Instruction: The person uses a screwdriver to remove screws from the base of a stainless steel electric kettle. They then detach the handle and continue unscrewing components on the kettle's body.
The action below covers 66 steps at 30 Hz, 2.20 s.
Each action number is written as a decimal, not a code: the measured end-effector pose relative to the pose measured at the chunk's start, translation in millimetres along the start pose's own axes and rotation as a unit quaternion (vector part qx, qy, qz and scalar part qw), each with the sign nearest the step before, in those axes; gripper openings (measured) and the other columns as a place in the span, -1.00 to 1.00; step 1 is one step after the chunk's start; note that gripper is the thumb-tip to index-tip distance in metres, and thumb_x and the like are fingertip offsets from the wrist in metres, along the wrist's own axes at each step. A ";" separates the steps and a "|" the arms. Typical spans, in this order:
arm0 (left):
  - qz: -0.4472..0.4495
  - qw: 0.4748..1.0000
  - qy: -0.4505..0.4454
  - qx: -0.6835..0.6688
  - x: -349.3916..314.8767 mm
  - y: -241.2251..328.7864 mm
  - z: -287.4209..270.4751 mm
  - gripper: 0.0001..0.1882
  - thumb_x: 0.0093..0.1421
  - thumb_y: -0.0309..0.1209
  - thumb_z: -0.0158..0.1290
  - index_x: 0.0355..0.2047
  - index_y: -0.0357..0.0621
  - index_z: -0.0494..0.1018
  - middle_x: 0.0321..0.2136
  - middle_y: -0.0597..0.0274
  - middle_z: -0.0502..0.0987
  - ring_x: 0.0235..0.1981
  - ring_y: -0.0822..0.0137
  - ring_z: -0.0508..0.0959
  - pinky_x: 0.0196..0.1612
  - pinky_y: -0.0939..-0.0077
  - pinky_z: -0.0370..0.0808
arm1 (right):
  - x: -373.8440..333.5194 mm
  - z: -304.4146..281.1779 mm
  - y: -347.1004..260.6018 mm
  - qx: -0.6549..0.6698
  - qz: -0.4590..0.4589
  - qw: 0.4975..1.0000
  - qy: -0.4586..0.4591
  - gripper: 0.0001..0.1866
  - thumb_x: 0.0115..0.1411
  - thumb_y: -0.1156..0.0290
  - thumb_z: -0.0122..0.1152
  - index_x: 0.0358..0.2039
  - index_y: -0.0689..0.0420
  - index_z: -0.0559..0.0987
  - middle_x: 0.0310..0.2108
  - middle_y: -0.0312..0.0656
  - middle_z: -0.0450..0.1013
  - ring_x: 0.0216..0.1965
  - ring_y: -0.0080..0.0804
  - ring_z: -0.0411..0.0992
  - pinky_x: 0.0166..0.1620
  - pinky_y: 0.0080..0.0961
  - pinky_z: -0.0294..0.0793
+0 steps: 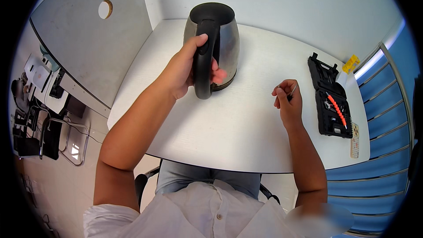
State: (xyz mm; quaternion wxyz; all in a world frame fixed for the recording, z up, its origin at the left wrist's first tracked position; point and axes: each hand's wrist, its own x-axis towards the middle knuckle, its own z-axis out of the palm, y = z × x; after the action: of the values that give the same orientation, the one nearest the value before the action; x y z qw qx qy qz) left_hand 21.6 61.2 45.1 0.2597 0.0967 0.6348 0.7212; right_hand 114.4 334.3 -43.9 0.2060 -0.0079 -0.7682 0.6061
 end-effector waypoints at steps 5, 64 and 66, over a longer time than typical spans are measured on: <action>0.005 1.000 -0.004 0.025 -1.8 1.9 0.0 -0.33 0.18 0.30 -0.29 -0.48 -0.07 0.45 -0.48 0.09 0.62 -0.42 0.29 0.61 -0.08 0.38 0.41 | -0.2 -0.5 -1.6 -0.002 0.002 1.000 0.001 -0.92 0.26 0.45 0.00 -0.27 0.12 0.32 -0.47 -0.30 0.42 -0.58 -0.69 0.26 -0.50 -0.72 0.30; 0.243 0.958 -0.138 0.060 2.5 -54.6 -21.7 -0.27 0.26 0.19 -0.19 0.10 -0.25 0.27 -0.14 0.09 0.52 -0.16 0.33 0.54 0.01 0.43 0.41 | 0.1 0.6 -3.9 -0.012 0.013 1.000 -0.002 -0.91 0.24 0.47 0.00 -0.26 0.13 0.32 -0.47 -0.28 0.41 -0.57 -0.68 0.27 -0.49 -0.71 0.30; 0.264 0.955 -0.118 0.071 2.8 -73.0 -22.4 -0.32 0.25 0.12 -0.09 0.08 -0.26 0.28 -0.17 0.10 0.52 -0.16 0.32 0.53 0.00 0.43 0.41 | 0.3 0.7 -2.3 -0.019 0.010 1.000 -0.003 -0.91 0.24 0.48 0.01 -0.26 0.13 0.33 -0.47 -0.29 0.42 -0.57 -0.67 0.26 -0.49 -0.71 0.30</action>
State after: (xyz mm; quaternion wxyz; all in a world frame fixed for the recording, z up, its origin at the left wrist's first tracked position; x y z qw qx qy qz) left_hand 27.0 47.5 -29.9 0.1256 0.3632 0.6015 0.7004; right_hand 114.4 333.1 -41.8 0.1973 -0.0179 -0.7802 0.5934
